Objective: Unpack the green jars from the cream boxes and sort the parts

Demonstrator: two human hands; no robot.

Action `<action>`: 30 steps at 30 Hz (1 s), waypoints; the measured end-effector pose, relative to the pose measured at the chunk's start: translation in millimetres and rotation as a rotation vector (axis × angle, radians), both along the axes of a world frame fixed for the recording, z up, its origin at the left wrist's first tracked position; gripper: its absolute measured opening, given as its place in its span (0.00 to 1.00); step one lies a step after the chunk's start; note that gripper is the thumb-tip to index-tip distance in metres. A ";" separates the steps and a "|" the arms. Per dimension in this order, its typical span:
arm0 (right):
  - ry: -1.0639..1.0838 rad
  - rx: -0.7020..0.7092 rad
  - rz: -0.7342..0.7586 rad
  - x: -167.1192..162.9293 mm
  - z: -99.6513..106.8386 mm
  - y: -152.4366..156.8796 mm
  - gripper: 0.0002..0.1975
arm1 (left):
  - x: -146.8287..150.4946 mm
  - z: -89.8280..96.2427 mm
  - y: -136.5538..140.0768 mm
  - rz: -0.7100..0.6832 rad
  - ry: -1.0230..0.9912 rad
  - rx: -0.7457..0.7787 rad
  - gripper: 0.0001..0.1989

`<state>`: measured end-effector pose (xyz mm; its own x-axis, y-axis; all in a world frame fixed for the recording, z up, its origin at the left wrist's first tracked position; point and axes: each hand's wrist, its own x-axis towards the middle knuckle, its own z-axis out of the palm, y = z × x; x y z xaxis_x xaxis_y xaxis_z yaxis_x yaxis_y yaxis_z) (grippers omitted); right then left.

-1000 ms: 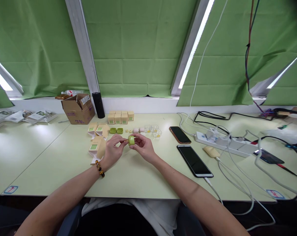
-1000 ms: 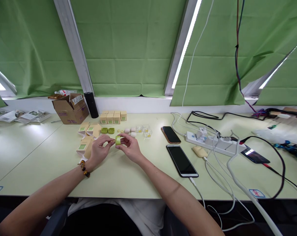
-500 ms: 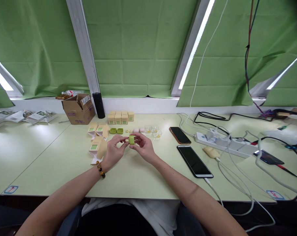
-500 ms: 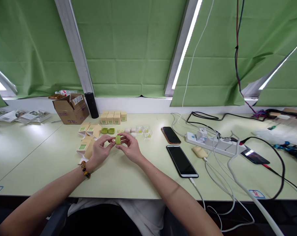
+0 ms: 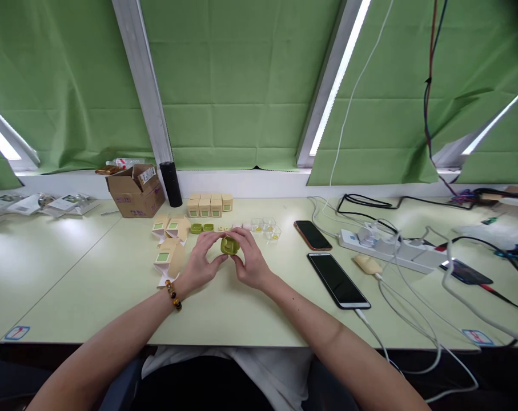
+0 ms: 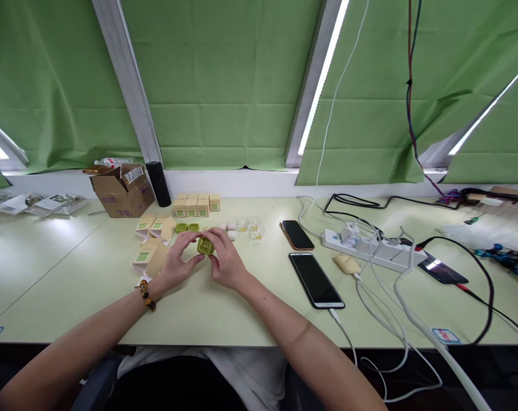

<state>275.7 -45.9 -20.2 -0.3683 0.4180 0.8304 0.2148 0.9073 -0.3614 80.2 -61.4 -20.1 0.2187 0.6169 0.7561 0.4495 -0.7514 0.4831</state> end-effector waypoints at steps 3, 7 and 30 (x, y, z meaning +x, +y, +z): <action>-0.017 0.076 -0.022 -0.1 0.3 -0.1 0.37 | 1.9 3.0 -4.3 -0.015 0.021 0.015 0.25; 0.016 0.041 -0.008 -1.2 -0.3 0.2 0.32 | 3.6 3.9 -5.6 0.012 0.020 -0.007 0.22; 0.150 0.049 -0.040 -1.9 7.4 -5.8 0.23 | 1.4 5.5 -3.0 0.146 -0.002 0.102 0.21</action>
<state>273.8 -51.6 -12.7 -0.2227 0.3872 0.8947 0.1986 0.9165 -0.3472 81.6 -64.3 -14.6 0.1311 0.5620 0.8167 0.5568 -0.7233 0.4083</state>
